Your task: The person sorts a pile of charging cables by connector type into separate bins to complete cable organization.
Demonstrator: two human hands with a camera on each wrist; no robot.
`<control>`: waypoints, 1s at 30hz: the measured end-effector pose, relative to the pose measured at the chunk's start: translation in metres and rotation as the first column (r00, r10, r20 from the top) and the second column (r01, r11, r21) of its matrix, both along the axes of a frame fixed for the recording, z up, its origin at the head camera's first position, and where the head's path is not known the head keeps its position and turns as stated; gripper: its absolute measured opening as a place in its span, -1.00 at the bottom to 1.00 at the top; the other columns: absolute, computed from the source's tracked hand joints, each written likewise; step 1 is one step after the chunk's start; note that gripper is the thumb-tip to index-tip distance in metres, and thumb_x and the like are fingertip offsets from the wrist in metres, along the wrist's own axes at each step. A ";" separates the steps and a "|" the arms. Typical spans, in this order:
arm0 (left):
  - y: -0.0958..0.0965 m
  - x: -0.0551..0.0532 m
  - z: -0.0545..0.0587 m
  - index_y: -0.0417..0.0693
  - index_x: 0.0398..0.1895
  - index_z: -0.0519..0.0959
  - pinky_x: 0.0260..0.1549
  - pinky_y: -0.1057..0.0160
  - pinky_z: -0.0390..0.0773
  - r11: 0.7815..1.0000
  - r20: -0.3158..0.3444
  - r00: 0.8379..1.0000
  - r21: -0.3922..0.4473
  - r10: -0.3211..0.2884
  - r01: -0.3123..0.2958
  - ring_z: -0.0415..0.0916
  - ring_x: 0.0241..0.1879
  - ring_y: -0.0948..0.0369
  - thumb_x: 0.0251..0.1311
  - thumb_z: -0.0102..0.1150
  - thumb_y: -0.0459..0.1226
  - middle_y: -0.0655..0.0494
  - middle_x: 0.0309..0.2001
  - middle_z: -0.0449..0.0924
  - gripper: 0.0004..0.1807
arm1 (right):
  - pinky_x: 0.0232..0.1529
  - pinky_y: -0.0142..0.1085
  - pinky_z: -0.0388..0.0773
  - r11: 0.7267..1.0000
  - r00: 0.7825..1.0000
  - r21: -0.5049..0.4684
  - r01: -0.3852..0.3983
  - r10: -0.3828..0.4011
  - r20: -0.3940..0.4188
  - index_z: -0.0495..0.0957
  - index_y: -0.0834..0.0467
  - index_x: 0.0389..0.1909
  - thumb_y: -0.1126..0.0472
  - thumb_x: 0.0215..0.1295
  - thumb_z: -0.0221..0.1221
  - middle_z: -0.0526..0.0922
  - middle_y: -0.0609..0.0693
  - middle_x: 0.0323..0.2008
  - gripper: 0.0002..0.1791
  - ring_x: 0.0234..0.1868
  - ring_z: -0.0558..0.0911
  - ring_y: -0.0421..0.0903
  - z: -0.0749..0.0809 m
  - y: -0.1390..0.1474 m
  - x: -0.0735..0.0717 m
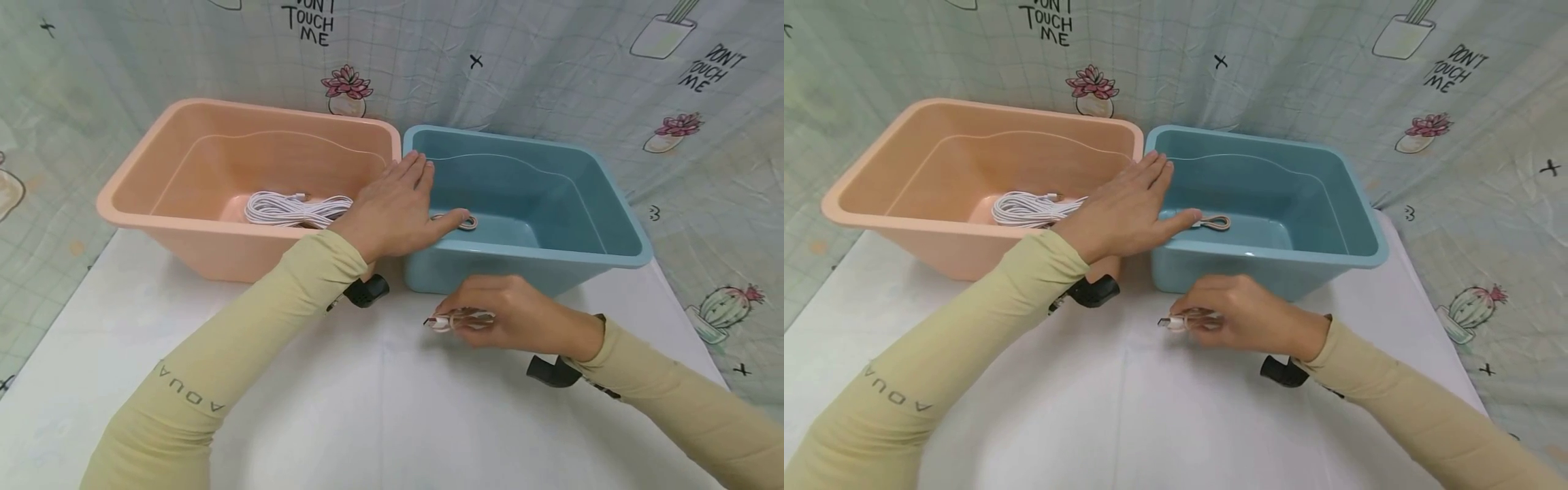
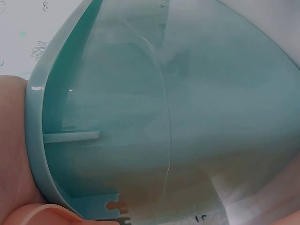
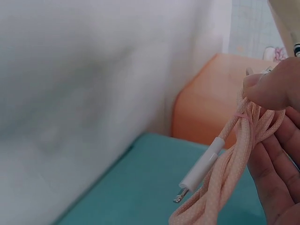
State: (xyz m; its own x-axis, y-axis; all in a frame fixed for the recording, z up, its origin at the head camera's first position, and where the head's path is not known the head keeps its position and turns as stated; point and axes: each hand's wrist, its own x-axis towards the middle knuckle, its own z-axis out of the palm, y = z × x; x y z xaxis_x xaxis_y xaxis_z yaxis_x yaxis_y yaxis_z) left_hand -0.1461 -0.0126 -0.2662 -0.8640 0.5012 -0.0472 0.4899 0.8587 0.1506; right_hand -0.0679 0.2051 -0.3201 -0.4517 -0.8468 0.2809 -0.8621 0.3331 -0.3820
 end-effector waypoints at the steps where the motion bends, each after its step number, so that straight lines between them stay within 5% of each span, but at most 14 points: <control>1: 0.000 0.000 0.000 -0.13 0.57 -0.20 0.60 0.14 -0.25 1.000 -0.001 1.000 0.000 0.000 0.000 -0.38 0.62 0.09 0.26 -0.52 0.43 -0.01 0.61 -0.29 0.05 | -0.39 -0.64 0.49 1.000 1.000 -0.006 -0.003 0.003 -0.007 0.65 -0.04 -0.06 0.37 0.05 0.33 0.68 -0.24 -0.23 -0.59 -0.37 0.55 -0.41 0.002 0.000 0.000; 30: 0.000 -0.002 -0.001 -0.14 0.56 -0.15 0.60 0.12 -0.23 1.000 -0.007 1.000 0.015 -0.007 0.007 -0.35 0.62 0.07 0.26 -0.50 0.43 -0.03 0.61 -0.26 0.05 | -0.32 -0.64 0.56 0.993 0.976 -0.072 -0.091 0.074 -0.205 0.66 0.02 -0.11 0.30 0.16 0.28 0.71 -0.16 -0.18 -0.74 -0.25 0.63 -0.36 0.062 -0.009 0.009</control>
